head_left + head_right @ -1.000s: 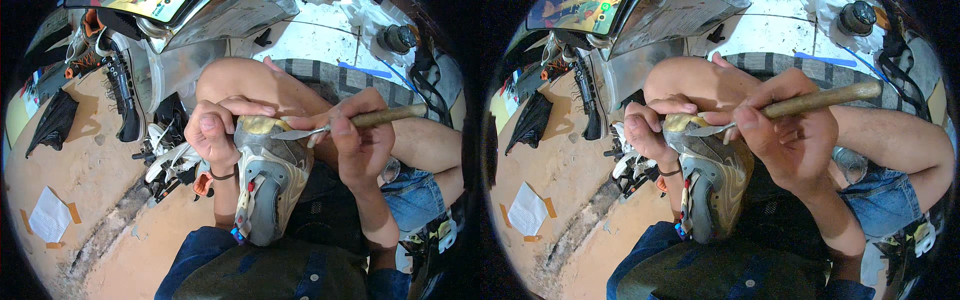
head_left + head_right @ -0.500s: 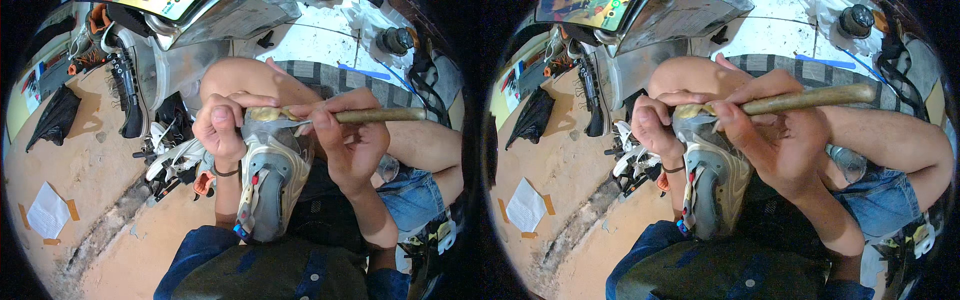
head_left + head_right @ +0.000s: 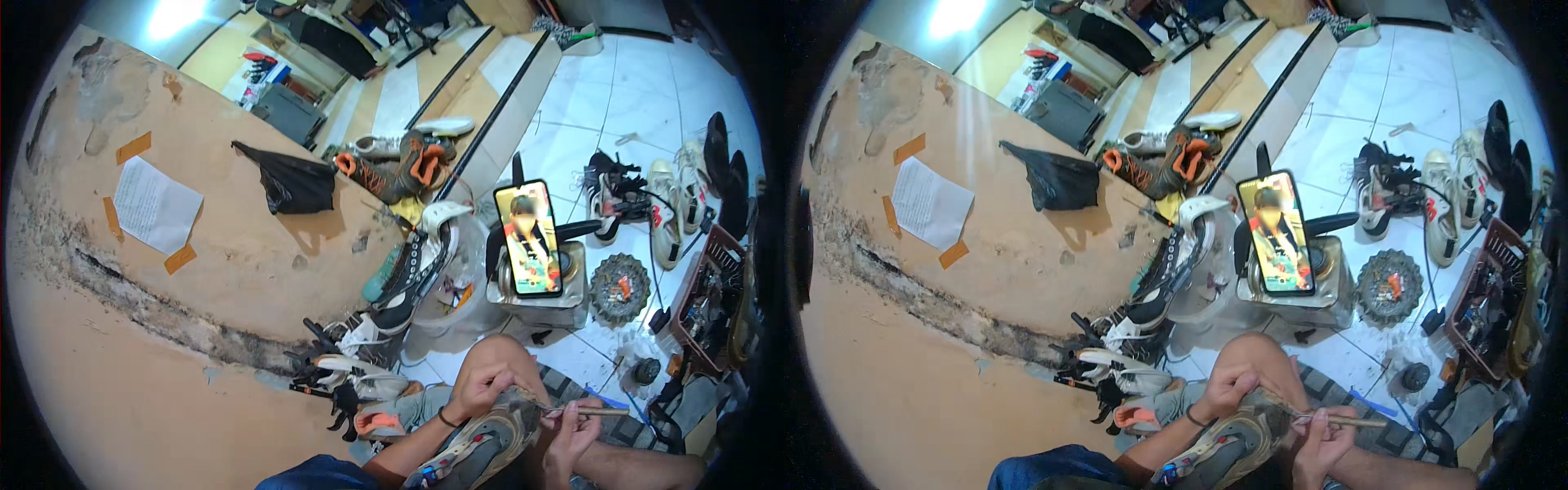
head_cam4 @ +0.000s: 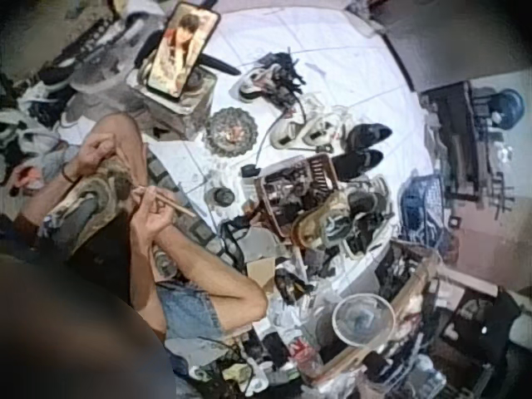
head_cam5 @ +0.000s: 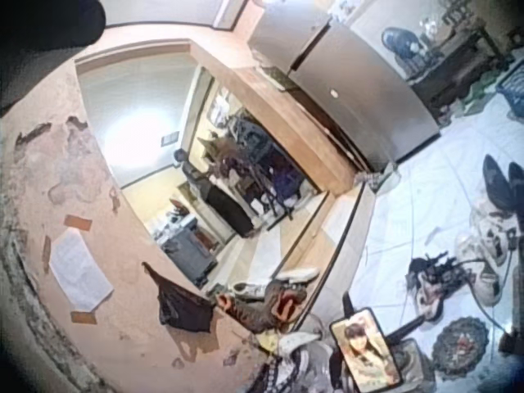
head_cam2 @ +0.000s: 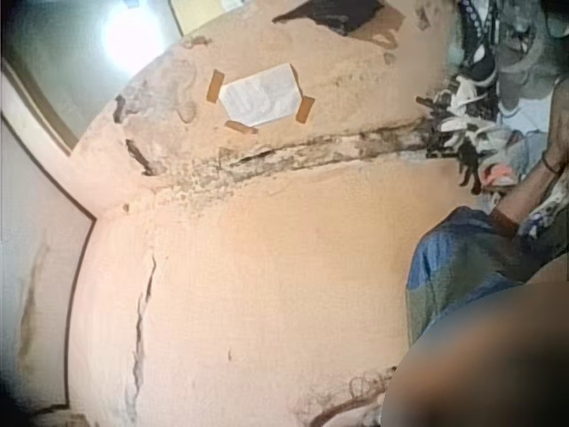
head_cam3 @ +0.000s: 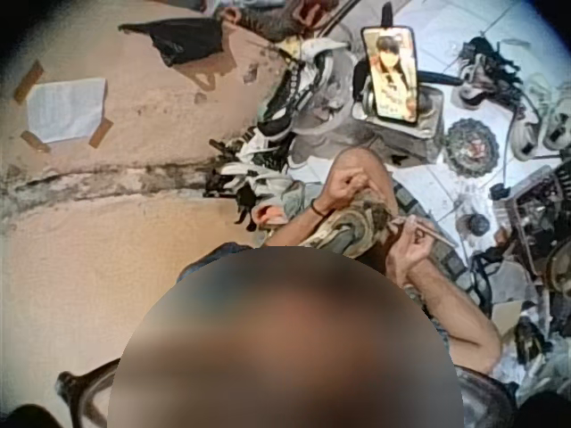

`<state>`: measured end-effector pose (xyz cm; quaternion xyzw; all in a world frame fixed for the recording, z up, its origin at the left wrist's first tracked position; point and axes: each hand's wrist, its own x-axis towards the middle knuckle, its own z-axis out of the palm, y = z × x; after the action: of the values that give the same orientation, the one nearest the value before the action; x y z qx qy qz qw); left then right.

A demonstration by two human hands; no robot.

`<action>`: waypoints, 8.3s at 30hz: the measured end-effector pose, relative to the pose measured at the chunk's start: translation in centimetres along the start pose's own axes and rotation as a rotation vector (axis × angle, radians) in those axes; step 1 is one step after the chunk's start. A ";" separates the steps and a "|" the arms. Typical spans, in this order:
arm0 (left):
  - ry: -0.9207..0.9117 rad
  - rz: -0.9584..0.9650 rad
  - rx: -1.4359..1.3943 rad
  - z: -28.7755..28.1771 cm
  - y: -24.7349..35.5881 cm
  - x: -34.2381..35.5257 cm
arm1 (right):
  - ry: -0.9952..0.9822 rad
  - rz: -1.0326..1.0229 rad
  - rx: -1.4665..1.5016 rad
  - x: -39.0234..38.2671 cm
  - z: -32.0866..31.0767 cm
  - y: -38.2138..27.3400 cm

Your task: Applying sealant or adhesive to the sole seam of a sneaker using a small spatula tool.

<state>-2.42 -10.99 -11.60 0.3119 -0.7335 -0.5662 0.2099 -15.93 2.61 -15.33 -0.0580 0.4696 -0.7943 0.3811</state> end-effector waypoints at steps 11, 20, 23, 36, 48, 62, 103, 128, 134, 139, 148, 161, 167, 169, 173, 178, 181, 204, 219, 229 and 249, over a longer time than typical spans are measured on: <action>0.027 0.021 -0.149 1.4 -0.9 -0.2 | -0.088 -0.007 0.007 -0.3 -1.1 -0.8; 0.081 0.184 -0.159 -2.5 -3.7 0.0 | -0.317 -0.114 -0.112 3.0 -0.5 -1.5; 0.114 0.223 -0.207 -0.7 -0.9 2.2 | -0.296 0.115 -0.099 4.0 0.7 -1.6; 0.119 0.217 -0.106 1.4 -0.7 1.5 | -0.305 0.174 0.078 2.7 -1.3 -1.1; 0.139 0.227 -0.031 1.2 -0.8 1.9 | -0.262 0.035 -0.033 2.1 -0.3 -1.9; 0.108 0.221 -0.088 1.5 -1.0 2.0 | -0.243 -0.321 -0.268 0.5 0.6 -1.1; 0.152 0.230 -0.031 1.8 -0.7 1.7 | -0.241 0.104 -0.092 3.1 0.7 -3.2; 0.121 0.282 -0.213 1.1 -1.1 1.9 | -0.559 -0.317 -0.079 2.3 -2.1 -0.6; 0.037 0.329 -0.227 0.5 -1.9 1.9 | -0.517 -0.171 0.118 2.1 -1.6 0.7; 0.116 0.348 -0.362 0.8 -2.2 1.8 | -0.453 -0.026 0.292 2.0 -1.4 1.4; 0.141 0.344 -0.354 1.2 -1.7 2.0 | -0.479 0.025 0.231 1.7 -1.8 1.0; 0.068 0.318 -0.248 0.8 -1.5 2.0 | -0.608 -0.259 0.008 1.9 -1.8 1.1; 0.076 0.317 -0.190 0.5 -1.7 1.8 | -0.650 -0.404 -0.085 2.0 -1.9 1.1; 0.081 0.318 -0.181 0.7 -1.8 1.9 | -0.631 -0.422 -0.114 1.8 -2.0 1.3; 0.073 0.308 -0.189 0.6 -1.8 1.9 | -0.502 -0.353 -0.009 1.2 -2.0 1.4; 0.083 0.306 -0.172 1.0 -1.6 1.9 | -0.297 -0.303 -0.108 0.2 -1.3 -0.9; 0.094 0.285 -0.171 1.3 -1.3 1.7 | -0.248 -0.334 0.002 0.3 -0.6 -1.7; 0.050 0.275 -0.147 1.2 -1.4 2.1 | -0.206 -0.172 -0.202 1.1 1.6 -2.1; 0.047 0.248 -0.173 1.4 -1.0 2.2 | -0.222 -0.112 -0.028 0.9 0.7 -1.3; 0.083 0.243 -0.148 1.6 -1.0 1.8 | -0.262 -0.090 -0.120 1.0 1.1 -2.2; 0.195 0.242 -0.002 -0.4 0.3 1.3 | -0.460 -0.068 -0.560 3.4 4.3 -2.8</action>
<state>-3.16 -12.06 -11.28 0.2746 -0.7414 -0.5046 0.3469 -17.94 -1.87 -11.66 -0.3528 0.5689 -0.6131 0.4195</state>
